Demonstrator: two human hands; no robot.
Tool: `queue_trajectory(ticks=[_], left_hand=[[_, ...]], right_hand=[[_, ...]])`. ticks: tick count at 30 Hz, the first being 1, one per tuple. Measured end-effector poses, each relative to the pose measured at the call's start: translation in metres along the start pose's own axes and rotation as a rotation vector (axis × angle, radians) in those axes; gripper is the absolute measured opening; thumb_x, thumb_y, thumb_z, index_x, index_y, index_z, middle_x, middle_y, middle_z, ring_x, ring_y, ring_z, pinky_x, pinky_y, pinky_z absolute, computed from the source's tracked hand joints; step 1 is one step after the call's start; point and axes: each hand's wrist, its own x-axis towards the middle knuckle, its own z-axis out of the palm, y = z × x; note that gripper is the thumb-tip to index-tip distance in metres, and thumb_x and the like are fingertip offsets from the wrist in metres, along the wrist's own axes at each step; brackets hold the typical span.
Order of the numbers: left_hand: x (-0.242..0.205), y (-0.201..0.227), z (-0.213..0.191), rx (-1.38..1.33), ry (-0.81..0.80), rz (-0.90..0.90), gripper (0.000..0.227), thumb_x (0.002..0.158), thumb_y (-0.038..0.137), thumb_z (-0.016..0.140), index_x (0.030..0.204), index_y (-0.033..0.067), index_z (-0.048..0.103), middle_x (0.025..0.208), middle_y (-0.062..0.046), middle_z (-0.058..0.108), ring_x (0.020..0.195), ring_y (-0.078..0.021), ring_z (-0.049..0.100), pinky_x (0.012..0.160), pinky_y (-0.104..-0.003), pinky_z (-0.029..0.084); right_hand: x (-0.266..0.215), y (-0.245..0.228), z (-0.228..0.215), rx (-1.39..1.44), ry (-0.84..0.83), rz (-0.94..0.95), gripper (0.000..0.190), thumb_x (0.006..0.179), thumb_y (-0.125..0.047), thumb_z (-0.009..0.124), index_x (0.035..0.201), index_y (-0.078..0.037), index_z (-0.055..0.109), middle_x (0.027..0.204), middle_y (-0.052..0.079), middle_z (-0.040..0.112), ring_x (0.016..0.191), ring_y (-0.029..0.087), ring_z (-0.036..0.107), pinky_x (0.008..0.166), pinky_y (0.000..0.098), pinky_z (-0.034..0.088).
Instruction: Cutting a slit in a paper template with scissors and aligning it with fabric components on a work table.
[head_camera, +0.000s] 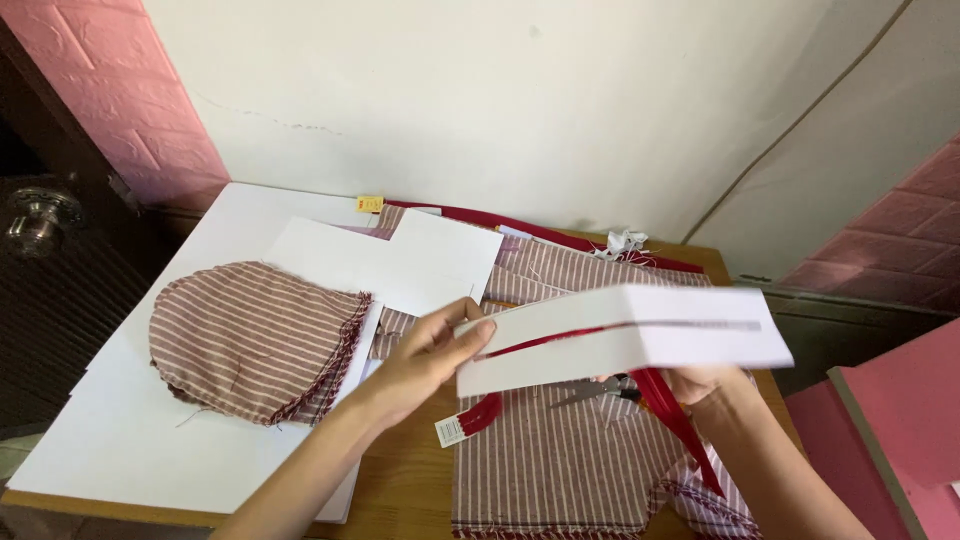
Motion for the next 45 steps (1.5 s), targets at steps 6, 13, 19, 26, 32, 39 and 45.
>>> queue_trajectory(ticks=[6, 13, 19, 26, 32, 39, 45], left_hand=[[0.005, 0.045, -0.013, -0.165, 0.034, 0.038, 0.027, 0.105, 0.033, 0.072, 0.104, 0.0062, 0.074, 0.073, -0.006, 0.060, 0.065, -0.0195, 0.055, 0.060, -0.029, 0.048], [-0.002, 0.091, -0.026, 0.136, 0.150, 0.120, 0.019, 0.095, 0.022, 0.083, 0.100, 0.0038, 0.084, 0.058, -0.002, 0.061, 0.051, -0.0068, 0.046, 0.049, -0.023, 0.036], [-0.011, 0.100, -0.034, 0.208, 0.262, -0.002, 0.021, 0.090, 0.026, 0.087, 0.100, 0.0071, 0.088, 0.059, 0.003, 0.058, 0.053, -0.0052, 0.038, 0.048, -0.023, 0.023], [-0.014, 0.085, -0.044, 0.139, 0.293, 0.114, 0.020, 0.093, 0.017, 0.085, 0.109, 0.0122, 0.074, 0.053, 0.004, 0.037, 0.051, -0.0093, 0.030, 0.050, -0.026, 0.020], [-0.016, 0.083, -0.055, 0.095, 0.230, -0.064, 0.028, 0.076, 0.001, 0.096, 0.103, 0.0047, 0.089, 0.102, -0.007, 0.086, 0.071, -0.0098, 0.055, 0.067, -0.022, 0.047], [-0.007, 0.065, -0.068, -0.015, 0.262, -0.050, 0.033, 0.080, 0.003, 0.094, 0.111, 0.0097, 0.086, 0.060, 0.003, 0.049, 0.062, -0.0123, 0.043, 0.061, -0.025, 0.032], [-0.001, 0.051, -0.070, 0.026, 0.227, -0.046, 0.020, 0.091, 0.002, 0.087, 0.109, 0.0101, 0.084, 0.063, 0.003, 0.054, 0.068, -0.0112, 0.048, 0.069, -0.025, 0.040]], right_hand=[[-0.023, -0.026, -0.002, 0.119, -0.145, -0.022, 0.096, 0.083, -0.064, 0.051, 0.142, 0.011, 0.060, 0.118, 0.027, 0.065, 0.104, 0.046, 0.067, 0.092, 0.0667, 0.058], [-0.039, -0.052, 0.005, 0.277, -0.328, -0.034, 0.125, 0.077, -0.091, 0.042, 0.152, 0.008, 0.056, 0.141, 0.032, 0.066, 0.123, 0.055, 0.067, 0.097, 0.0734, 0.055], [-0.046, -0.059, -0.079, -0.122, -0.289, -0.050, 0.095, 0.085, -0.051, 0.071, 0.159, 0.001, 0.043, 0.120, 0.027, 0.078, 0.087, 0.030, 0.082, 0.062, 0.0325, 0.067], [-0.041, -0.057, -0.093, -0.509, 0.302, 0.103, 0.041, 0.083, 0.015, 0.077, 0.124, 0.012, 0.075, 0.108, 0.032, 0.080, 0.087, 0.046, 0.074, 0.067, 0.0540, 0.063], [-0.042, -0.053, -0.067, -0.433, 0.439, -0.013, 0.053, 0.090, 0.014, 0.065, 0.142, 0.005, 0.064, 0.122, 0.038, 0.077, 0.096, 0.041, 0.068, 0.077, 0.0476, 0.055], [-0.046, -0.038, -0.040, -0.526, 0.550, -0.124, 0.055, 0.090, 0.015, 0.067, 0.143, 0.002, 0.065, 0.113, 0.038, 0.077, 0.094, 0.043, 0.073, 0.078, 0.0504, 0.063], [-0.043, -0.010, -0.053, -0.542, 0.525, -0.336, 0.027, 0.089, 0.009, 0.076, 0.114, -0.002, 0.072, 0.108, 0.023, 0.082, 0.090, 0.028, 0.076, 0.068, 0.0345, 0.062]])
